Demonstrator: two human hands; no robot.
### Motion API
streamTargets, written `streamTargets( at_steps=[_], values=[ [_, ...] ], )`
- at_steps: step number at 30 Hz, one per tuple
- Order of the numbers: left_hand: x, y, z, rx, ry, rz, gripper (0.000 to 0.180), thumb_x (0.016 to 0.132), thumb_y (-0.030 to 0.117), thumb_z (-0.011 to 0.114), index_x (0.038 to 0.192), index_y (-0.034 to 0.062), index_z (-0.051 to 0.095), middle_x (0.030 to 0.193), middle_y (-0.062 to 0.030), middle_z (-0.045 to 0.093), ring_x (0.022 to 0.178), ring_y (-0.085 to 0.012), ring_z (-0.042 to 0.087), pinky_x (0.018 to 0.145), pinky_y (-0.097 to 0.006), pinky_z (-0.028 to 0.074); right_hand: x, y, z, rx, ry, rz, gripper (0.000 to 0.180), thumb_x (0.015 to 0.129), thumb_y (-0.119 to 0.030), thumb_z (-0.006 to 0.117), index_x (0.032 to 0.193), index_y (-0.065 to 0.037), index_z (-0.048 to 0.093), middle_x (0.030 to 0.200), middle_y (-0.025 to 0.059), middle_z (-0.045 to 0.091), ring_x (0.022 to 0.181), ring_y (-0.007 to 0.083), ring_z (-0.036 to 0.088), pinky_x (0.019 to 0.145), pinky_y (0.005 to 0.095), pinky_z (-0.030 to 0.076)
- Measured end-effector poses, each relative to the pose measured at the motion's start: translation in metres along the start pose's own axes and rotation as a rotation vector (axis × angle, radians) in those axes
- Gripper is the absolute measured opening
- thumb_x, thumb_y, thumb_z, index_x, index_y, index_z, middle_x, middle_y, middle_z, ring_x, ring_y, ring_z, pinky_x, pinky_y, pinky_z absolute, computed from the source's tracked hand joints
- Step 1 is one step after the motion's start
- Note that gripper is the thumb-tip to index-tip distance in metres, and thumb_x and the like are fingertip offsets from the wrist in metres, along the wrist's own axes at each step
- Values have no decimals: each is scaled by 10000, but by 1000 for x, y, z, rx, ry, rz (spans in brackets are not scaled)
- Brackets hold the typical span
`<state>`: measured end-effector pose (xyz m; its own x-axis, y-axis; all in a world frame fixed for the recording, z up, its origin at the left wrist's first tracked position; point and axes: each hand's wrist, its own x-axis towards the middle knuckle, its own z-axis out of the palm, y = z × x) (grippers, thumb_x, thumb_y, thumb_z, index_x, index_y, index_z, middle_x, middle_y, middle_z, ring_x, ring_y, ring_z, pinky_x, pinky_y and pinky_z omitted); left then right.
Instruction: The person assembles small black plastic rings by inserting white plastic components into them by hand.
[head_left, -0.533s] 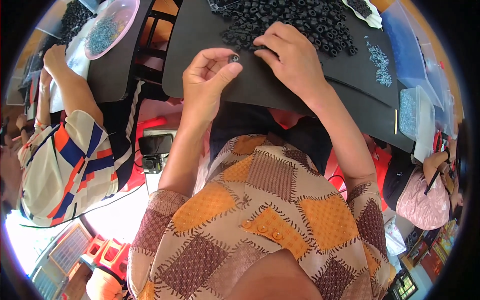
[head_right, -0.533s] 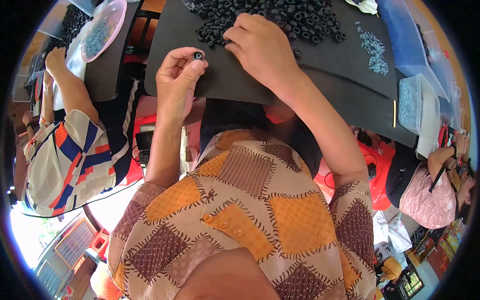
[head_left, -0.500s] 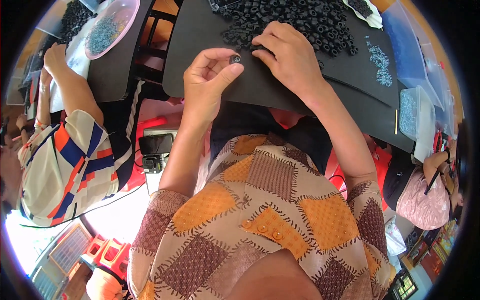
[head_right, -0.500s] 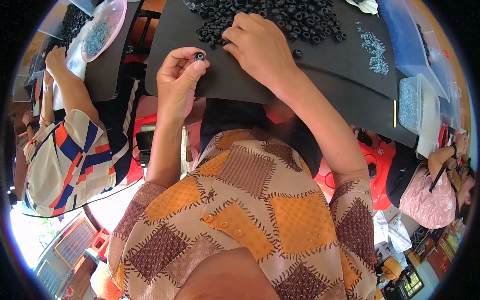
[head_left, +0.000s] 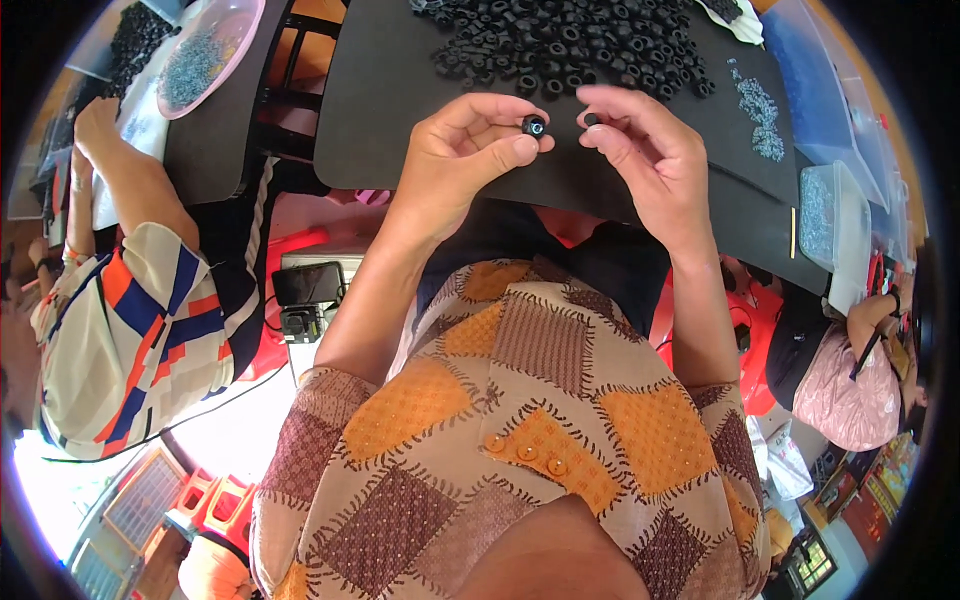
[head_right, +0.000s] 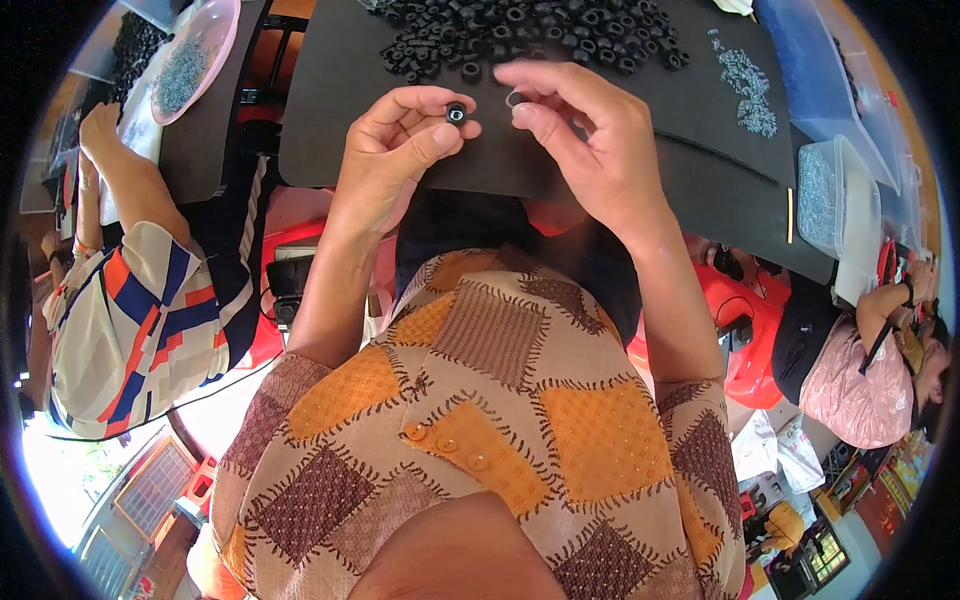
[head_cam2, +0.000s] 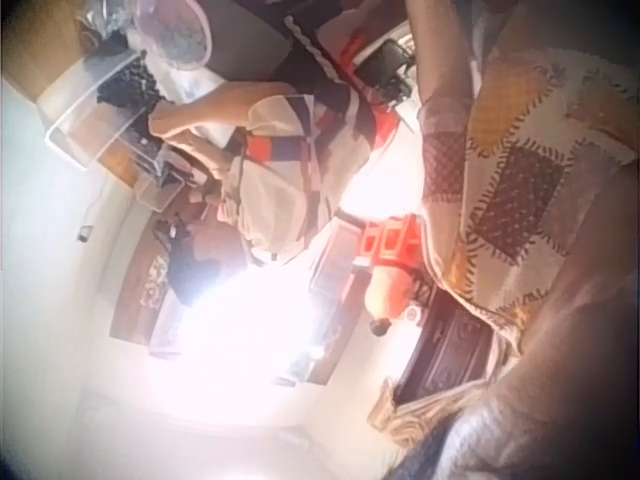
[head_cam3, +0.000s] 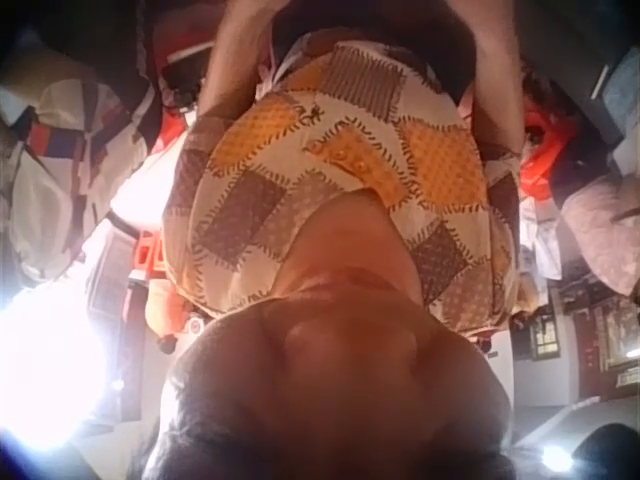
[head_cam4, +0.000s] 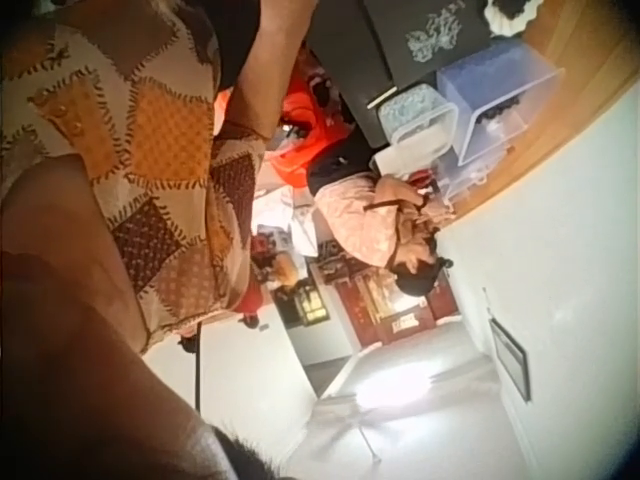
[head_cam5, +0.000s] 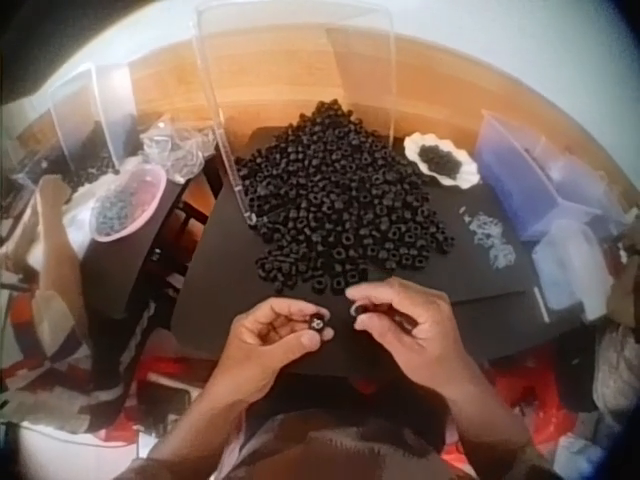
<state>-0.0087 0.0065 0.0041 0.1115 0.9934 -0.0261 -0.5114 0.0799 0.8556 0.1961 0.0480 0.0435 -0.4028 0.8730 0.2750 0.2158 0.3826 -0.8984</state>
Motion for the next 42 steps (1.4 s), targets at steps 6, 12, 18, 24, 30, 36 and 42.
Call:
streamTargets(
  at_steps=[6,12,18,24,30,36,42],
  values=[
    [8,-12,14,5,-57,23,273,836,-45,705,1096,-15,629,1007,-92,676,951,-180,677,871,-281,545,-13,-2,-11,288,63,144,163,874,47,649,1032,8,661,924,51,666,829,114,644,736,239,518],
    [12,-18,23,11,-57,19,262,842,-15,715,1090,-8,632,1014,-84,677,947,-155,664,873,-277,536,-19,9,-18,287,58,51,133,860,56,669,989,29,653,954,58,657,900,158,684,768,234,521],
    [14,-23,22,-8,-49,34,252,852,23,721,1089,-6,641,1005,-83,681,947,-163,668,858,-273,526,-18,11,-10,419,90,84,153,837,68,684,983,29,660,967,62,655,861,118,630,777,235,521],
    [14,-20,20,5,-67,-3,251,858,37,722,1093,-17,650,970,-79,676,892,-163,673,792,-263,529,-15,12,-10,234,39,-43,147,820,79,685,952,16,675,983,79,662,885,125,637,770,244,526],
    [15,-20,19,4,-78,-4,256,871,51,714,1109,-24,655,945,-78,674,858,-159,670,765,-261,529,-11,10,-11,5,70,-174,128,780,63,714,888,-6,706,939,77,697,853,144,657,758,257,525],
    [14,-20,18,-9,-77,-16,254,887,56,696,1125,-25,657,931,-86,688,851,-147,667,760,-254,530,-10,8,-10,-88,54,-252,137,763,56,727,875,-22,718,905,74,709,825,158,672,745,261,530],
    [13,-17,20,71,-90,0,247,899,78,689,1123,-24,664,924,-86,694,844,-131,663,755,-248,535,-15,10,-6,-77,100,-201,125,771,71,722,865,-9,700,906,75,696,830,149,668,727,252,537]
  ],
)
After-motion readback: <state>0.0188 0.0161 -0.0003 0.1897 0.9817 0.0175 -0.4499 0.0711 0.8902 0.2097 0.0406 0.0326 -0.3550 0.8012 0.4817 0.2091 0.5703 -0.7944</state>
